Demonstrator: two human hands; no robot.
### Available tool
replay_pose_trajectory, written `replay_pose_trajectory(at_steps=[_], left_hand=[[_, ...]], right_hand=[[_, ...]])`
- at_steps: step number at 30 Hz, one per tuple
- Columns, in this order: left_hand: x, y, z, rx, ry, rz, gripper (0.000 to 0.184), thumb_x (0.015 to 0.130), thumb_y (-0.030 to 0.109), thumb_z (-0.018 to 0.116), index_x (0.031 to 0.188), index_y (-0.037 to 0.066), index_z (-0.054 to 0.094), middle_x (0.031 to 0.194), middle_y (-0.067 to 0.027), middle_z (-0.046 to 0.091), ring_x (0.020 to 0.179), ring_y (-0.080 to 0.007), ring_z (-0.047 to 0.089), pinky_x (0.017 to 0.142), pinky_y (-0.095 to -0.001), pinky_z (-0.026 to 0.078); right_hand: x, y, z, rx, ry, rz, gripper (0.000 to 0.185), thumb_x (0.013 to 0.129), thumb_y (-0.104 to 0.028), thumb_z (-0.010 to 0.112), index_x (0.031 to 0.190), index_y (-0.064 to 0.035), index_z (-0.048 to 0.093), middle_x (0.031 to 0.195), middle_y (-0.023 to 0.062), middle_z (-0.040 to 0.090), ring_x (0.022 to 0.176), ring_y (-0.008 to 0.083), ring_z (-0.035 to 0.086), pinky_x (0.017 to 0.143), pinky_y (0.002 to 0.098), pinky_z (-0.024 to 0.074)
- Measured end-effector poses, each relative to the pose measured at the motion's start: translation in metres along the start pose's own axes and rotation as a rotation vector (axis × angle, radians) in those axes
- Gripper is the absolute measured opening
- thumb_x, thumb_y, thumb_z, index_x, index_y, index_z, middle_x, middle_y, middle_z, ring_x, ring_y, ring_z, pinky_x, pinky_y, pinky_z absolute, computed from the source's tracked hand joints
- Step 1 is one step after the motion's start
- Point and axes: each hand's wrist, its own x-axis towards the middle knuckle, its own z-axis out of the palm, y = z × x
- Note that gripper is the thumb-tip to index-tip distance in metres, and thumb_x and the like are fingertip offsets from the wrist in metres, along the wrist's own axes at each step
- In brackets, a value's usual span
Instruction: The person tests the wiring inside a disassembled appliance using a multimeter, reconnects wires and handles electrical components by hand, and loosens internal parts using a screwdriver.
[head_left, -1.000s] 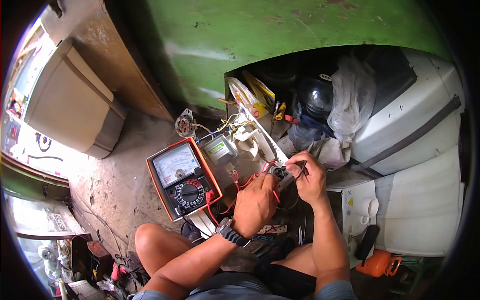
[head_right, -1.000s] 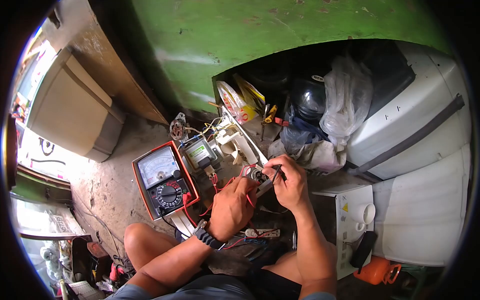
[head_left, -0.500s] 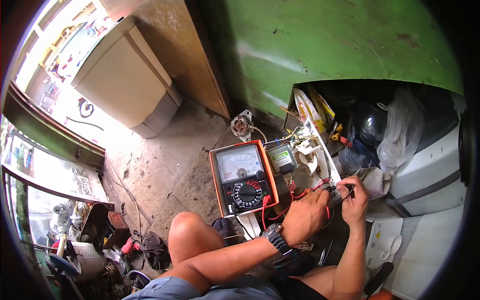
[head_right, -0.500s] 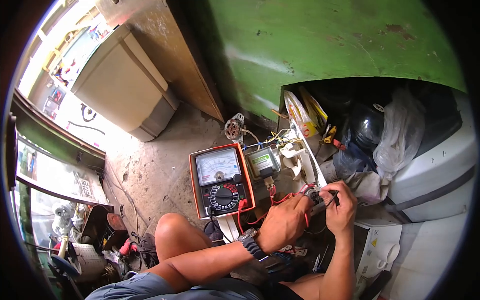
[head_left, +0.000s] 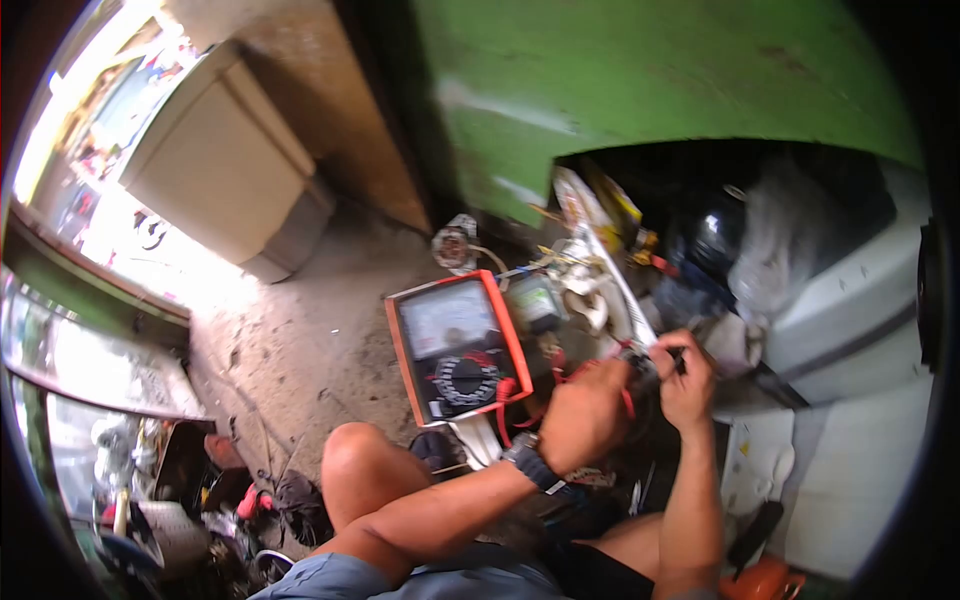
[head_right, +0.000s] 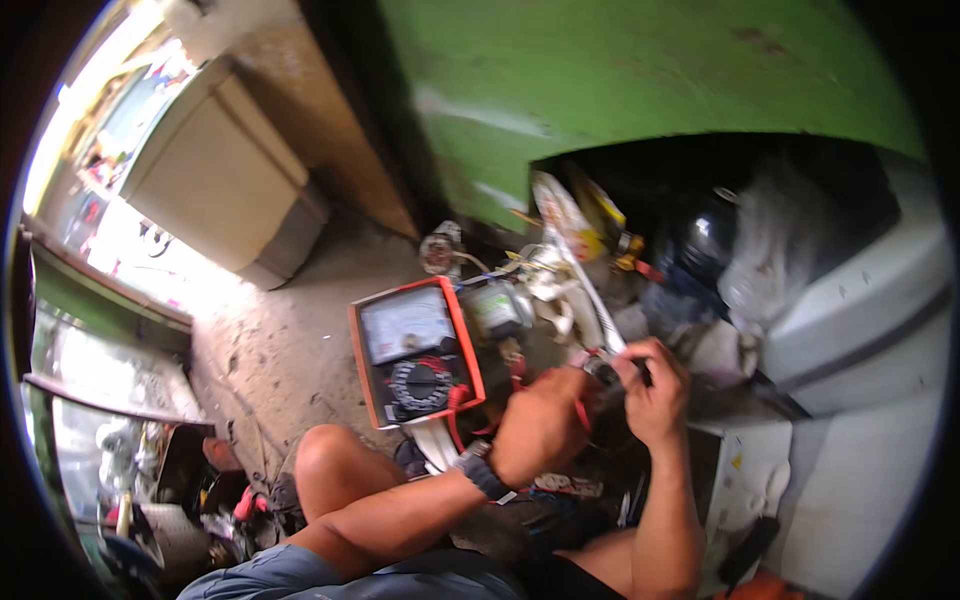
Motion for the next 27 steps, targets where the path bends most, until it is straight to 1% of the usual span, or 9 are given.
replay_pose_trajectory(at_steps=[1,3,4,8,13,15,16,18,27], left_hand=[[0.003,0.001,-0.004,-0.066,0.024,0.006,0.019,0.092,0.007,0.071,0.110,0.005,0.069,0.099,-0.0203,0.073,0.092,-0.0427,0.074,0.076,-0.0501,0.061],[0.007,0.009,-0.012,-0.150,0.004,-0.142,0.017,0.093,0.008,0.072,0.110,0.004,0.070,0.099,-0.0220,0.075,0.093,-0.0429,0.075,0.079,-0.0477,0.062],[0.010,0.012,-0.014,-0.168,0.034,-0.168,0.015,0.098,0.011,0.071,0.110,0.002,0.069,0.097,-0.0225,0.075,0.091,-0.0419,0.076,0.079,-0.0464,0.061],[0.014,0.007,-0.013,-0.146,0.043,-0.204,0.014,0.103,0.015,0.070,0.111,0.003,0.069,0.096,-0.0200,0.076,0.088,-0.0364,0.077,0.075,-0.0416,0.059],[0.015,0.008,-0.013,-0.175,-0.016,-0.218,0.014,0.104,0.014,0.068,0.113,0.004,0.069,0.097,-0.0193,0.076,0.087,-0.0363,0.077,0.075,-0.0422,0.058],[0.016,0.009,-0.014,-0.115,-0.011,-0.184,0.013,0.103,0.013,0.068,0.113,0.004,0.069,0.098,-0.0198,0.076,0.089,-0.0384,0.076,0.076,-0.0428,0.059],[0.016,0.009,-0.014,-0.117,-0.011,-0.185,0.013,0.103,0.013,0.068,0.113,0.004,0.069,0.098,-0.0198,0.076,0.089,-0.0384,0.076,0.076,-0.0428,0.059],[0.016,0.009,-0.014,-0.087,-0.027,-0.181,0.013,0.102,0.010,0.067,0.113,0.004,0.069,0.101,-0.0195,0.076,0.092,-0.0405,0.076,0.077,-0.0441,0.059],[0.016,0.009,-0.010,-0.051,-0.035,-0.173,0.014,0.100,0.006,0.067,0.113,0.003,0.069,0.107,-0.0190,0.077,0.097,-0.0417,0.076,0.080,-0.0465,0.061]], right_hand=[[-0.003,0.001,-0.002,0.009,0.045,0.012,0.018,0.104,-0.018,0.074,0.099,-0.0024,0.066,0.086,0.0119,0.067,0.074,0.0266,0.064,0.068,0.0368,0.0499],[-0.009,-0.001,-0.011,0.126,0.033,0.223,0.018,0.105,-0.018,0.073,0.099,-0.0029,0.066,0.086,0.0093,0.066,0.073,0.0209,0.061,0.067,0.0331,0.0478],[-0.008,0.000,-0.010,0.180,0.056,0.177,0.018,0.105,-0.018,0.073,0.099,-0.0026,0.066,0.085,0.0073,0.065,0.072,0.0172,0.058,0.066,0.0306,0.0457],[-0.010,-0.006,-0.016,0.126,-0.017,0.103,0.012,0.102,-0.010,0.073,0.100,-0.0012,0.064,0.090,0.0135,0.067,0.082,0.0329,0.069,0.075,0.0393,0.0534],[-0.007,-0.009,-0.018,0.081,-0.028,0.035,0.012,0.099,-0.004,0.075,0.100,-0.0007,0.063,0.091,0.0140,0.068,0.082,0.0341,0.068,0.075,0.0395,0.0539],[-0.006,-0.008,-0.017,0.076,-0.014,-0.024,0.021,0.106,-0.019,0.072,0.100,-0.0006,0.063,0.088,0.0106,0.066,0.076,0.0226,0.064,0.071,0.0338,0.0508],[-0.005,-0.008,-0.017,0.075,-0.015,-0.023,0.021,0.106,-0.019,0.072,0.100,-0.0006,0.063,0.088,0.0106,0.066,0.076,0.0226,0.064,0.071,0.0338,0.0508],[-0.004,-0.011,-0.018,0.069,-0.029,-0.018,0.014,0.096,-0.001,0.076,0.100,-0.0006,0.063,0.090,0.0140,0.067,0.081,0.0337,0.068,0.075,0.0389,0.0539],[-0.003,-0.008,-0.016,0.067,-0.036,-0.021,0.014,0.096,-0.002,0.077,0.102,-0.0010,0.064,0.090,0.0134,0.067,0.080,0.0324,0.068,0.073,0.0389,0.0541]])
